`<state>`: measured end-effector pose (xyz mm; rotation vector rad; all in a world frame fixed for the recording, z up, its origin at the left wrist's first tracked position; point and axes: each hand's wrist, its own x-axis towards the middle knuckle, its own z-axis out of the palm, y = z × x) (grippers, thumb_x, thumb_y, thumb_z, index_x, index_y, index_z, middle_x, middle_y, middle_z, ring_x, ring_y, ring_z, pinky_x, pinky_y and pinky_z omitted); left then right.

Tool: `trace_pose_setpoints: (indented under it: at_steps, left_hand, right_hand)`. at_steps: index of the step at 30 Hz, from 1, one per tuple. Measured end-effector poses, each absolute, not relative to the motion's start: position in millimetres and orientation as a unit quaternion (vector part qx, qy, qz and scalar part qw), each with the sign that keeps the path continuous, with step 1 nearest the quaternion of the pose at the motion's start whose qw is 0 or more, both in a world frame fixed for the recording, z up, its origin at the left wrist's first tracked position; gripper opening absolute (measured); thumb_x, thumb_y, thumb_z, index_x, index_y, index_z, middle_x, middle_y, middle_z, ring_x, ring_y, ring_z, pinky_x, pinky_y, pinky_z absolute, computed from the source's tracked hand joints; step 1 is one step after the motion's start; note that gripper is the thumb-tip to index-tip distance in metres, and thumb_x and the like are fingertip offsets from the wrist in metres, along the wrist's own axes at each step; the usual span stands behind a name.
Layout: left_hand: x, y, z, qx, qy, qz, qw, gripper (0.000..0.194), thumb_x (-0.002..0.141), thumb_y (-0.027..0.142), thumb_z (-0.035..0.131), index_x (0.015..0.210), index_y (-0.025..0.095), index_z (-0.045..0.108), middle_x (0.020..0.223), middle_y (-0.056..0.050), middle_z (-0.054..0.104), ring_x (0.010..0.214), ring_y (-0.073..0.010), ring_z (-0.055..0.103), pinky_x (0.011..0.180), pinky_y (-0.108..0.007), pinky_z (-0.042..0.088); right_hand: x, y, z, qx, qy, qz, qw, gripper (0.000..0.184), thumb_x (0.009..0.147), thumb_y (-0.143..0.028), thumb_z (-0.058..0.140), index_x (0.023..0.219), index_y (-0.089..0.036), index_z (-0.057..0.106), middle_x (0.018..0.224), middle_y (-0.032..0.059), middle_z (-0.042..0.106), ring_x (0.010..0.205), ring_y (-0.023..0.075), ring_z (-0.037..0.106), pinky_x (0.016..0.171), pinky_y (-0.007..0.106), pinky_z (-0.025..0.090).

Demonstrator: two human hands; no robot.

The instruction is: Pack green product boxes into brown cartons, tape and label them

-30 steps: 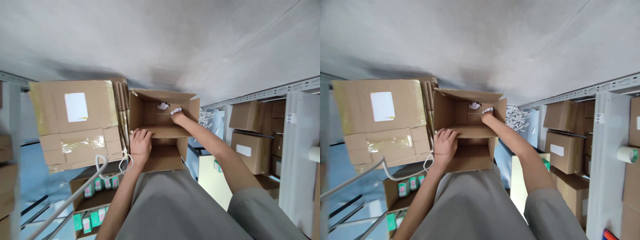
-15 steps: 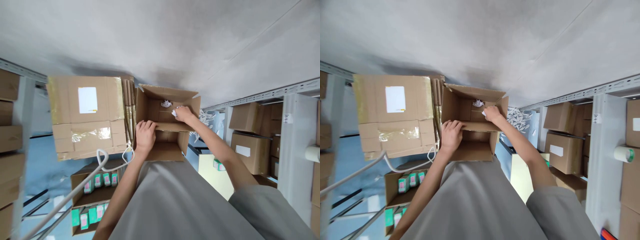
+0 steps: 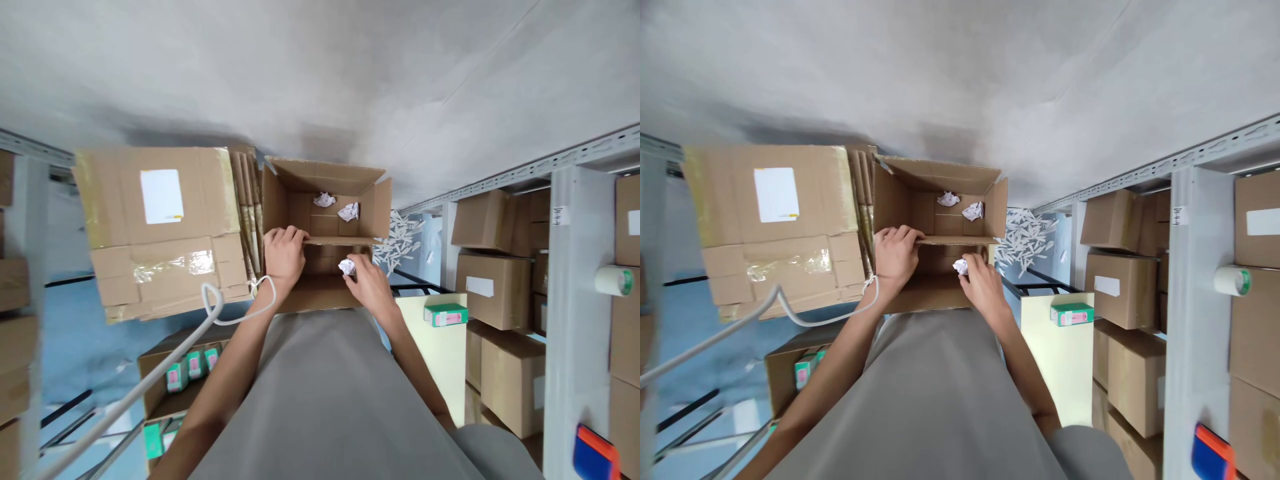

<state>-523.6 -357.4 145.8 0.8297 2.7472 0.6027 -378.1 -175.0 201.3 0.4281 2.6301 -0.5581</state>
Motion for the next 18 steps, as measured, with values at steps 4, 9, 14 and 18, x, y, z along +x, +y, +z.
trace_pose_setpoints:
  at_steps: [4, 9, 14, 18]
  left_hand:
    - [-522, -358, 146, 0.278, 0.928, 0.218, 0.114, 0.035, 0.097, 0.009, 0.046, 0.108, 0.023, 0.077, 0.107, -0.016, 0.074, 0.104, -0.0365, 0.066, 0.108, -0.057, 0.041]
    - [-521, -357, 145, 0.267, 0.929, 0.229, 0.114, 0.036, 0.097, 0.009, 0.046, 0.108, 0.023, 0.077, 0.108, -0.015, 0.073, 0.106, -0.0359, 0.065, 0.11, -0.057, 0.04]
    - [-520, -355, 148, 0.25, 0.927, 0.253, 0.121, 0.039, 0.096, 0.008, 0.045, 0.111, 0.024, 0.078, 0.11, -0.015, 0.073, 0.108, -0.0369, 0.064, 0.112, -0.059, 0.039]
    - [-518, -355, 148, 0.24, 0.926, 0.264, 0.12, 0.041, 0.095, 0.008, 0.046, 0.114, 0.024, 0.078, 0.11, -0.016, 0.072, 0.11, -0.0384, 0.062, 0.113, -0.061, 0.038]
  right_hand:
    - [-392, -176, 214, 0.151, 0.941, -0.119, 0.277, 0.041, 0.108, -0.025, 0.065, 0.149, -0.018, 0.061, 0.147, 0.0182, 0.07, 0.117, 0.0326, 0.077, 0.098, 0.041, 0.06]
    - [-460, -148, 238, 0.122, 0.961, -0.107, 0.223, 0.031, 0.115, -0.026, 0.051, 0.142, -0.022, 0.065, 0.137, 0.0147, 0.077, 0.12, 0.0299, 0.076, 0.103, 0.04, 0.059]
    - [-581, -123, 155, 0.102, 0.931, -0.021, 0.349, 0.035, 0.104, -0.024, 0.071, 0.135, -0.009, 0.076, 0.132, 0.0265, 0.078, 0.129, 0.0371, 0.075, 0.107, 0.045, 0.061]
    - [-614, -116, 87, 0.125, 0.898, 0.011, 0.422, 0.045, 0.107, -0.024, 0.066, 0.145, 0.0, 0.069, 0.14, 0.0312, 0.074, 0.137, 0.0341, 0.071, 0.109, 0.045, 0.061]
